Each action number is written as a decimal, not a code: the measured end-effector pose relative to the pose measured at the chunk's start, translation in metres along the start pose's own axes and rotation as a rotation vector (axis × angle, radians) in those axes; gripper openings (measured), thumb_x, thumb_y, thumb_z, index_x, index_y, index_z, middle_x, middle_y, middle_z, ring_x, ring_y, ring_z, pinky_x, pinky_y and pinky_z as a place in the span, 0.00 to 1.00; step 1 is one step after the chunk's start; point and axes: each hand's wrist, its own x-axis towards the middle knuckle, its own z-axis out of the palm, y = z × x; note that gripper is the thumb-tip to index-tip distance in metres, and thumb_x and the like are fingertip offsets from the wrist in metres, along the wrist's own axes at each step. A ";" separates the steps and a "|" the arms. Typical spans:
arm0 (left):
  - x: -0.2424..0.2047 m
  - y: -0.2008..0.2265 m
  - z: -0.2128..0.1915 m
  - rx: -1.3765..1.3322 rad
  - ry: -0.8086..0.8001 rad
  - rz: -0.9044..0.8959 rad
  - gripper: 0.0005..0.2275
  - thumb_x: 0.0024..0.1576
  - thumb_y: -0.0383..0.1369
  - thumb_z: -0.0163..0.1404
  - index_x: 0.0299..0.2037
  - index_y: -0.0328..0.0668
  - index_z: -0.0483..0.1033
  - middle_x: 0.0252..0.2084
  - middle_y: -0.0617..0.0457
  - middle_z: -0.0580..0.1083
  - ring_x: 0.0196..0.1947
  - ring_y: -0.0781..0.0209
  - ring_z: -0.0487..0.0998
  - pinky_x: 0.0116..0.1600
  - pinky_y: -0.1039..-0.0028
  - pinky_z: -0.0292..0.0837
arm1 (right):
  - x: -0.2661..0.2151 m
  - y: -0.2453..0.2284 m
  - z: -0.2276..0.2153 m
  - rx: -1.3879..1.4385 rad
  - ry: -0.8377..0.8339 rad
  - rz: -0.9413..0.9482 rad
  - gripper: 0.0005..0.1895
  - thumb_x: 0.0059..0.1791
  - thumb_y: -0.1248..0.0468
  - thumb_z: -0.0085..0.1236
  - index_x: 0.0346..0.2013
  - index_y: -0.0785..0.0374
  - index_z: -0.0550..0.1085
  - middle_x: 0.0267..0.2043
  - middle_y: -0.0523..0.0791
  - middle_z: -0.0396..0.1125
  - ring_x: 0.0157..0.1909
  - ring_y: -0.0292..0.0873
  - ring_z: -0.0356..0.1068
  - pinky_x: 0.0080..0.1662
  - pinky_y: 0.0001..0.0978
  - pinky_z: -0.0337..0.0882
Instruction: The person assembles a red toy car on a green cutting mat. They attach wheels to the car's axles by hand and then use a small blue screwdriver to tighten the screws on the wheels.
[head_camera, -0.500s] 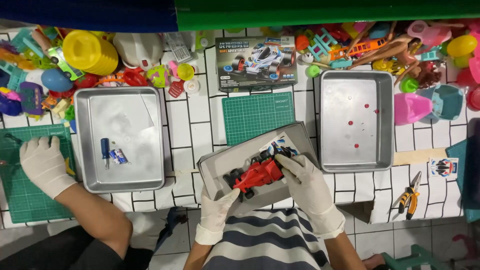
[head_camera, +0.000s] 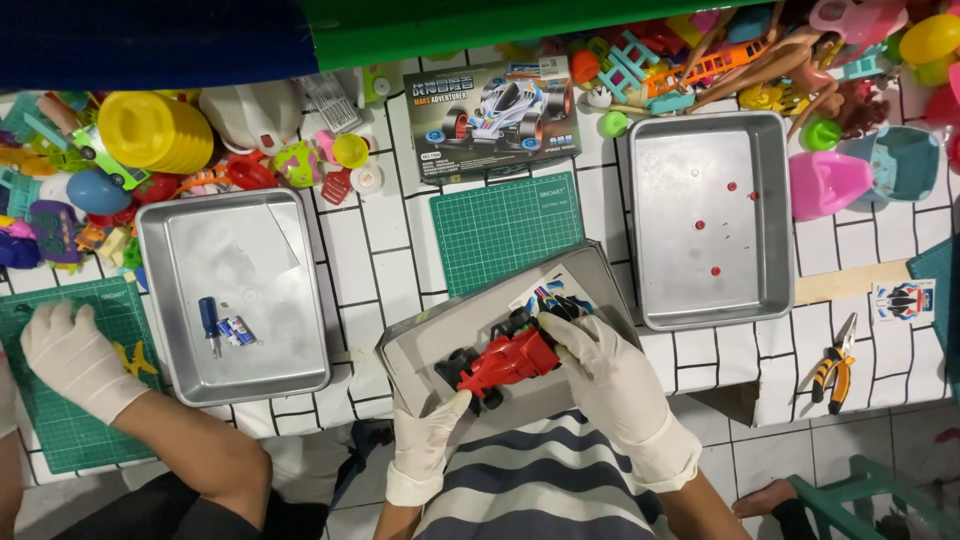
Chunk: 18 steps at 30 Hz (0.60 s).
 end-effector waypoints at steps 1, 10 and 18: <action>0.058 -0.014 -0.020 0.004 -0.002 0.001 0.42 0.48 0.12 0.53 0.74 0.52 0.55 0.56 0.16 0.69 0.48 0.22 0.76 0.55 0.42 0.75 | 0.000 -0.005 -0.006 0.001 0.003 0.003 0.29 0.51 0.75 0.52 0.66 0.51 0.69 0.35 0.38 0.62 0.35 0.41 0.63 0.37 0.32 0.69; 0.062 -0.014 -0.026 0.545 -0.213 0.392 0.34 0.38 0.14 0.65 0.59 0.35 0.71 0.48 0.42 0.78 0.47 0.55 0.81 0.58 0.69 0.78 | -0.021 -0.038 -0.056 -0.040 0.505 -0.017 0.19 0.50 0.80 0.61 0.52 0.61 0.75 0.46 0.47 0.76 0.39 0.36 0.75 0.38 0.17 0.78; 0.075 -0.019 -0.064 0.154 -0.477 0.249 0.61 0.25 0.29 0.66 0.77 0.45 0.45 0.48 0.09 0.68 0.48 0.19 0.75 0.60 0.38 0.71 | -0.010 -0.006 -0.057 0.565 0.225 0.596 0.26 0.48 0.57 0.56 0.60 0.62 0.72 0.62 0.48 0.70 0.64 0.45 0.69 0.66 0.39 0.68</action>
